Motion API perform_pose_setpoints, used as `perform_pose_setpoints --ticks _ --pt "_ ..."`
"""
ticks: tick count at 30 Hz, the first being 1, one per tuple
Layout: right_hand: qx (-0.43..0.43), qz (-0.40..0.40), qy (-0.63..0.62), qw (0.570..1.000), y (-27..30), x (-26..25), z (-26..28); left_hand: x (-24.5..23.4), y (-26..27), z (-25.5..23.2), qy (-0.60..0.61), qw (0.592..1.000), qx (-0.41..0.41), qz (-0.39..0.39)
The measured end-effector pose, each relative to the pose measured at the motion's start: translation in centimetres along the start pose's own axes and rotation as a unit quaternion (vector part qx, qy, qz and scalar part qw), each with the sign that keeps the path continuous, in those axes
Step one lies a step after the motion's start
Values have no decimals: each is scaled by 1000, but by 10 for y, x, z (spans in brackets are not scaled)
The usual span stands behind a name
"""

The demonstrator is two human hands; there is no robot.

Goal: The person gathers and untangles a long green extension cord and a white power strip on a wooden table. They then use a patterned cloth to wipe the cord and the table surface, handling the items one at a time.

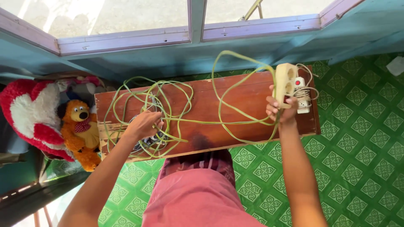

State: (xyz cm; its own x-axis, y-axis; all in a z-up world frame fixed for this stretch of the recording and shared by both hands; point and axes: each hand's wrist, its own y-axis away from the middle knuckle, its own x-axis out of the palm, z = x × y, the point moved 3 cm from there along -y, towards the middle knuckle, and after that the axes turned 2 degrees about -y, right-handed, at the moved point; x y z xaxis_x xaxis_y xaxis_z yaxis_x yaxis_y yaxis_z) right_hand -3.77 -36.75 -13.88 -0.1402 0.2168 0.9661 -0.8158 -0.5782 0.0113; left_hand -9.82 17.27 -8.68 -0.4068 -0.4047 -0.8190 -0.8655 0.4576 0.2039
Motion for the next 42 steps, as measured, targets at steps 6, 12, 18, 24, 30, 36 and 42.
perform_pose_setpoints --ticks 6,12,18,24,30,36,42 --pt "77 -250 102 960 7 -62 -32 5 -14 -4 -6 999 4 40" --pt "208 -472 444 733 21 -84 -32 4 -22 -39 40 996 73 28" --pt "188 -515 759 351 16 -53 -5 -23 -28 -77 127 985 2 -116" --pt "-21 -334 792 510 -61 141 -96 -49 -32 -118 202 972 -42 -112" --pt "-76 -24 848 524 -111 249 -184 -83 -19 -146 225 962 9 -153" --pt "-203 -55 816 538 -103 212 -103 -82 5 -67 259 959 10 -115" --pt "-409 -168 638 631 -78 190 -15 -50 29 0 329 939 -67 -75"
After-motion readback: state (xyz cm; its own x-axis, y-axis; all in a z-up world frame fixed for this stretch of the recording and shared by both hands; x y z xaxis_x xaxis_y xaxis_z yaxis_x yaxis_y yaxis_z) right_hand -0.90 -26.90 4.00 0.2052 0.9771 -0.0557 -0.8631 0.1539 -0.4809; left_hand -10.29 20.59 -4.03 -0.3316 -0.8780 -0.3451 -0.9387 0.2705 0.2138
